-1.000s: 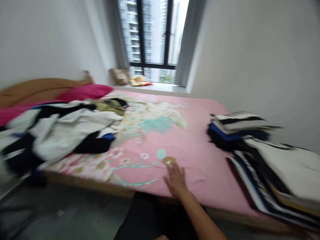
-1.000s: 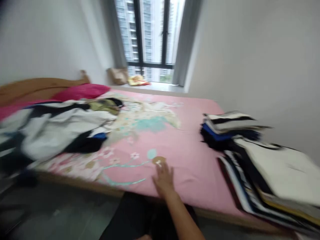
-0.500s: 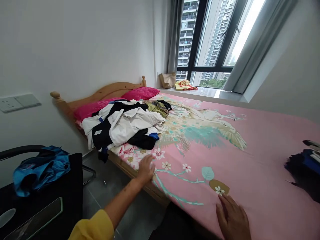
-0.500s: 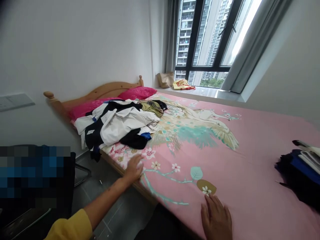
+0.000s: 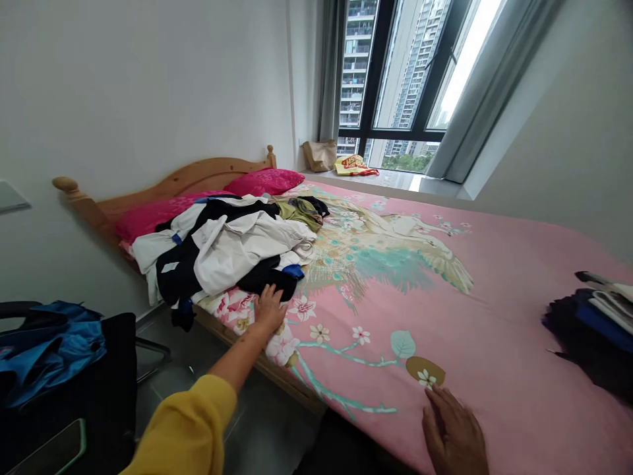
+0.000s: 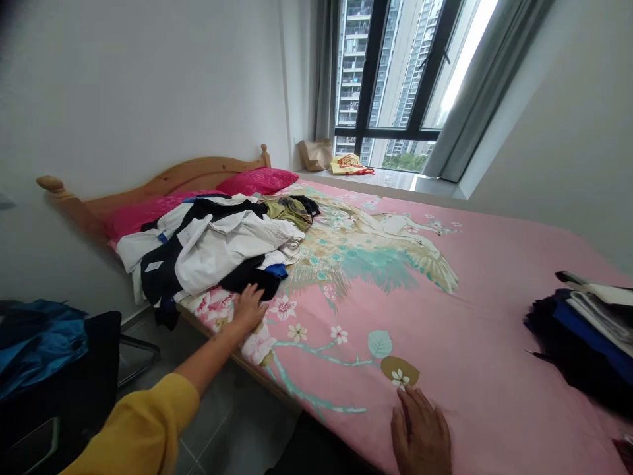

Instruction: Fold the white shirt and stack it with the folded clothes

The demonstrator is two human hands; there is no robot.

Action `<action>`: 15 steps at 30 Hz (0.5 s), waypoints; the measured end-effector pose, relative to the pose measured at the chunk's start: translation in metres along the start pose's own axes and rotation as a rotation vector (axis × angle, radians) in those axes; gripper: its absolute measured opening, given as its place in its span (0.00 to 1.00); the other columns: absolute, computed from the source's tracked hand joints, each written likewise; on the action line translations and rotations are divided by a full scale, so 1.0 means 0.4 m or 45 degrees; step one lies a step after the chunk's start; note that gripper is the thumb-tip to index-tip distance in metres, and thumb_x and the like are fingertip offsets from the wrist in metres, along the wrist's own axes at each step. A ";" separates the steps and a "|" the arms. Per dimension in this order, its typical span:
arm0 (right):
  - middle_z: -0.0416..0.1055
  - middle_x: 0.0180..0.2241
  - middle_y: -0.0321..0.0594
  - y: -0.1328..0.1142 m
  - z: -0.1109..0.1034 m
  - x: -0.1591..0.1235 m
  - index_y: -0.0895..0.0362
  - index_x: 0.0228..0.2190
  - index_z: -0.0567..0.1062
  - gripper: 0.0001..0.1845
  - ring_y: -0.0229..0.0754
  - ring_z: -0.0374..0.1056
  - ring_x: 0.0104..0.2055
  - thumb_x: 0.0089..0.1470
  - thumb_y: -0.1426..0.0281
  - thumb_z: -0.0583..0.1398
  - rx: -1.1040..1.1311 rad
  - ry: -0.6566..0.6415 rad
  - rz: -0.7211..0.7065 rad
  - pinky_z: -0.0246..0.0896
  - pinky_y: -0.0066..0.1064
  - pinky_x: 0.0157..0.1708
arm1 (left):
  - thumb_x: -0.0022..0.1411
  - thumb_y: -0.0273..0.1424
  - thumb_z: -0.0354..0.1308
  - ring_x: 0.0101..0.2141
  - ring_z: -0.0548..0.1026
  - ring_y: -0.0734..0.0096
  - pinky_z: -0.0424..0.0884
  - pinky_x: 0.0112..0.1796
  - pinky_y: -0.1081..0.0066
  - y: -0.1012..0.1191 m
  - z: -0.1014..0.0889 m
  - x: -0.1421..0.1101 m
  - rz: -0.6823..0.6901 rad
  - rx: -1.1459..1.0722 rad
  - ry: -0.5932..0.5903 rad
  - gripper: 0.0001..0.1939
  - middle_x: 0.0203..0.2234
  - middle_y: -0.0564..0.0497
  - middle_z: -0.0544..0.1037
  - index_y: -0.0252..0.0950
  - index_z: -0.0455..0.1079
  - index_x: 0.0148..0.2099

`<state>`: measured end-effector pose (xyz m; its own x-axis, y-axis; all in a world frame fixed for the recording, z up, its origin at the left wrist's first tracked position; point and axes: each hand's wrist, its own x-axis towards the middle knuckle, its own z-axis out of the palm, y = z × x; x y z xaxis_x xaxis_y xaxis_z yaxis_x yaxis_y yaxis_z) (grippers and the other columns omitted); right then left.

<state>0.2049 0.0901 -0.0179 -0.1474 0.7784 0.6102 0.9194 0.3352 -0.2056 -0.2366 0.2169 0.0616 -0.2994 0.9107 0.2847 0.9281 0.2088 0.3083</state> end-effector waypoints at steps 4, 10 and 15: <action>0.68 0.49 0.47 0.000 0.001 0.000 0.59 0.47 0.69 0.22 0.49 0.62 0.52 0.57 0.60 0.49 -0.008 0.009 -0.001 0.51 0.47 0.54 | 0.58 0.28 0.50 0.46 0.70 0.57 0.60 0.47 0.59 0.099 0.051 0.005 -0.146 -0.032 -0.005 0.11 0.39 0.43 0.76 0.36 0.71 0.42; 0.69 0.48 0.47 -0.004 0.005 -0.001 0.59 0.45 0.70 0.20 0.50 0.62 0.52 0.56 0.62 0.49 -0.079 -0.014 0.020 0.48 0.48 0.55 | 0.63 0.30 0.44 0.40 0.71 0.60 0.62 0.41 0.66 0.149 0.024 0.006 -0.172 -0.088 0.065 0.14 0.37 0.41 0.75 0.32 0.68 0.44; 0.69 0.48 0.47 -0.009 0.002 -0.003 0.60 0.45 0.69 0.20 0.51 0.62 0.52 0.55 0.64 0.48 -0.133 -0.046 0.001 0.49 0.48 0.54 | 0.63 0.30 0.44 0.39 0.71 0.62 0.64 0.42 0.66 0.161 0.044 -0.076 -0.091 -0.135 0.055 0.13 0.33 0.43 0.75 0.33 0.70 0.39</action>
<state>0.2013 0.0884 -0.0185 -0.1580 0.7980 0.5816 0.9523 0.2788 -0.1239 -0.1639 0.2090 0.0566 -0.3751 0.8782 0.2969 0.8763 0.2314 0.4226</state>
